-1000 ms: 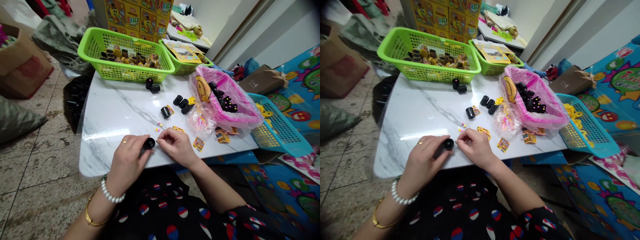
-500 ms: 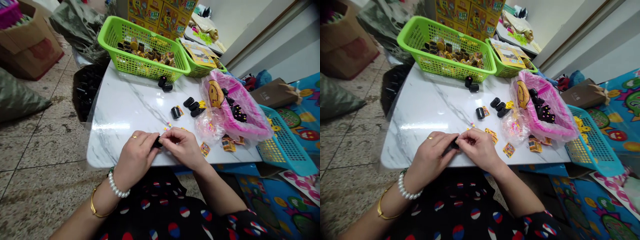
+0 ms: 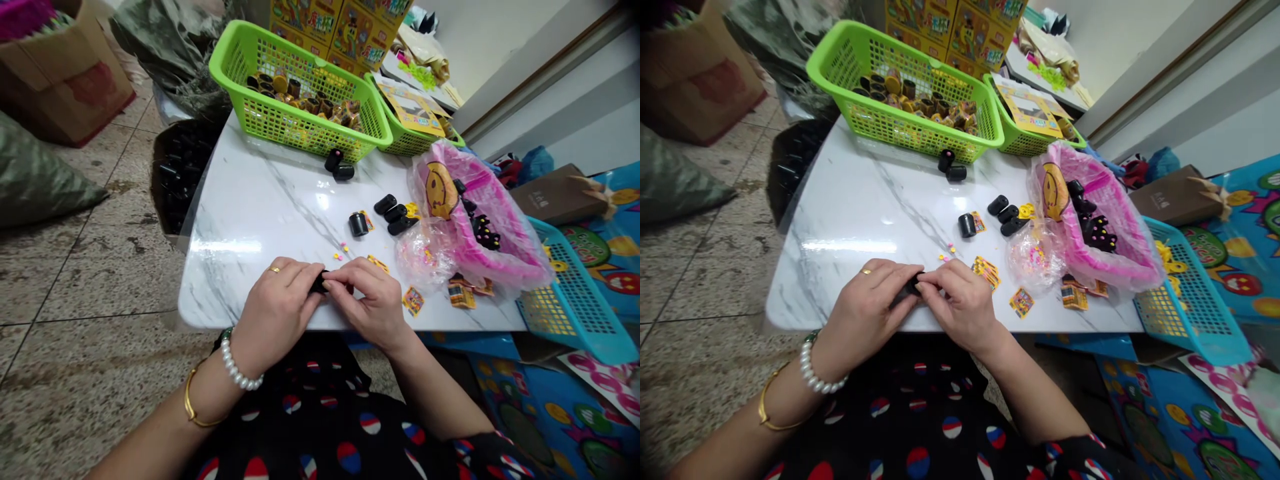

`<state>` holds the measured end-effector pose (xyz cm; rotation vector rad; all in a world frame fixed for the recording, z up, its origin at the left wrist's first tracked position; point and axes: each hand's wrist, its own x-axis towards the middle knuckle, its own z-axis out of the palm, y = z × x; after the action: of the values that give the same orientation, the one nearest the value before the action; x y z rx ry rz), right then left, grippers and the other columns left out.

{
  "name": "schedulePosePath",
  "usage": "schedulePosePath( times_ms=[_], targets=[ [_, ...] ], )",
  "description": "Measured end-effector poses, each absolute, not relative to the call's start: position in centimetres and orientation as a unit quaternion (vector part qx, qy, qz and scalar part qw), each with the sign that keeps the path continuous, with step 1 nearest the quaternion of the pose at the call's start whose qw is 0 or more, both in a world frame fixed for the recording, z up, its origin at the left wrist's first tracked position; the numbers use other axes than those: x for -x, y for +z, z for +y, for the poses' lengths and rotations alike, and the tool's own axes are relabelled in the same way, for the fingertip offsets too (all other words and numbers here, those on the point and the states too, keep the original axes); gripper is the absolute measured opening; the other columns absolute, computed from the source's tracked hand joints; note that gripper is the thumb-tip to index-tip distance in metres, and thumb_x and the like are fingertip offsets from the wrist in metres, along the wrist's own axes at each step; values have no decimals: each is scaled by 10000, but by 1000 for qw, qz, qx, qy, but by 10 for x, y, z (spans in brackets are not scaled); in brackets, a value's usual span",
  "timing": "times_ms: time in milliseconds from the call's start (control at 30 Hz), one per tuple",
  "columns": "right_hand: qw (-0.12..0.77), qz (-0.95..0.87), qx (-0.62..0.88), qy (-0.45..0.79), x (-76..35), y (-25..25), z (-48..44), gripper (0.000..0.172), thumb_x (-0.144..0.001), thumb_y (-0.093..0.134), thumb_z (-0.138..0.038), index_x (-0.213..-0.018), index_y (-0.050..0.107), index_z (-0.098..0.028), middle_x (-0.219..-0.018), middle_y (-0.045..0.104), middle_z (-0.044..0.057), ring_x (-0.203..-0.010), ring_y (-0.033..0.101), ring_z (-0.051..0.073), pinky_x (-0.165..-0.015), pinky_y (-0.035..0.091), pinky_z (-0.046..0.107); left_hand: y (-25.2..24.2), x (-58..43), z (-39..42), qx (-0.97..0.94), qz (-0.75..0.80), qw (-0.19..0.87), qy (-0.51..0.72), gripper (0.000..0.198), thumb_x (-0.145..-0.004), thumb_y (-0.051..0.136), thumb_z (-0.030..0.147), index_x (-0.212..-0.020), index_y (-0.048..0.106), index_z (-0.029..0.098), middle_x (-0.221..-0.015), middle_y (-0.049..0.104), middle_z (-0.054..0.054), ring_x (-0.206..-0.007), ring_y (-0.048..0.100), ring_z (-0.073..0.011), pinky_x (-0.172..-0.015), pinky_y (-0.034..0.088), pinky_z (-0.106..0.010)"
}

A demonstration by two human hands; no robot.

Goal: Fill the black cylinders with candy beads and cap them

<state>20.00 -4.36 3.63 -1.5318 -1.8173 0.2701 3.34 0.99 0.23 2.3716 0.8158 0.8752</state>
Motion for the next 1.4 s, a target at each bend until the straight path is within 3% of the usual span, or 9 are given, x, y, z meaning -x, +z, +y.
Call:
schedulePosePath(
  times_ms=[267, 600, 833, 1000, 1233, 1400],
  targets=[
    [372, -653, 644, 142, -202, 39, -42, 68, -862, 624, -201, -839, 687, -207, -744, 627, 16, -636, 552, 124, -558, 449, 266, 4, -35, 11, -866, 299, 245, 317, 293, -870, 593, 151, -1162, 589, 126, -1018, 666, -106, -978, 559, -255, -882, 487, -431],
    [356, -628, 654, 228, -203, 43, -41, 31, -817, 687, -198, -847, 692, -202, -780, 655, 10, -697, 597, 127, -588, 459, 250, 2, -33, 10, -862, 294, 254, 325, 273, -883, 574, 151, -1155, 590, 138, -1004, 667, -103, -955, 558, -251, -862, 488, -434],
    [301, -654, 655, 230, -201, 56, -31, 48, -786, 700, -159, -764, 672, -192, -712, 633, -12, -654, 562, 109, -599, 444, 239, 4, -34, 10, -863, 294, 261, 318, 241, -899, 561, 161, -1134, 608, 144, -995, 669, -85, -944, 558, -243, -864, 473, -413],
    [265, -660, 636, 299, -208, 63, -25, 46, -779, 709, -171, -761, 677, -200, -711, 626, -22, -650, 559, 104, -600, 446, 231, 4, -35, 11, -861, 295, 262, 320, 251, -887, 573, 153, -1132, 625, 160, -985, 666, -85, -933, 564, -242, -854, 474, -411],
    [306, -609, 602, 416, -216, 52, -17, 110, -759, 749, -260, -744, 680, -176, -673, 589, -23, -629, 526, 102, -564, 421, 227, 4, -35, 13, -863, 306, 251, 315, 240, -880, 598, 182, -1115, 639, 155, -951, 656, -86, -882, 553, -236, -810, 482, -405],
    [358, -565, 596, 443, -214, 39, -23, 139, -765, 743, -275, -846, 696, -173, -686, 604, -19, -613, 505, 98, -575, 423, 237, 4, -35, 11, -866, 313, 235, 311, 256, -878, 598, 175, -1130, 627, 136, -979, 647, -100, -922, 550, -246, -833, 488, -418]
  ],
)
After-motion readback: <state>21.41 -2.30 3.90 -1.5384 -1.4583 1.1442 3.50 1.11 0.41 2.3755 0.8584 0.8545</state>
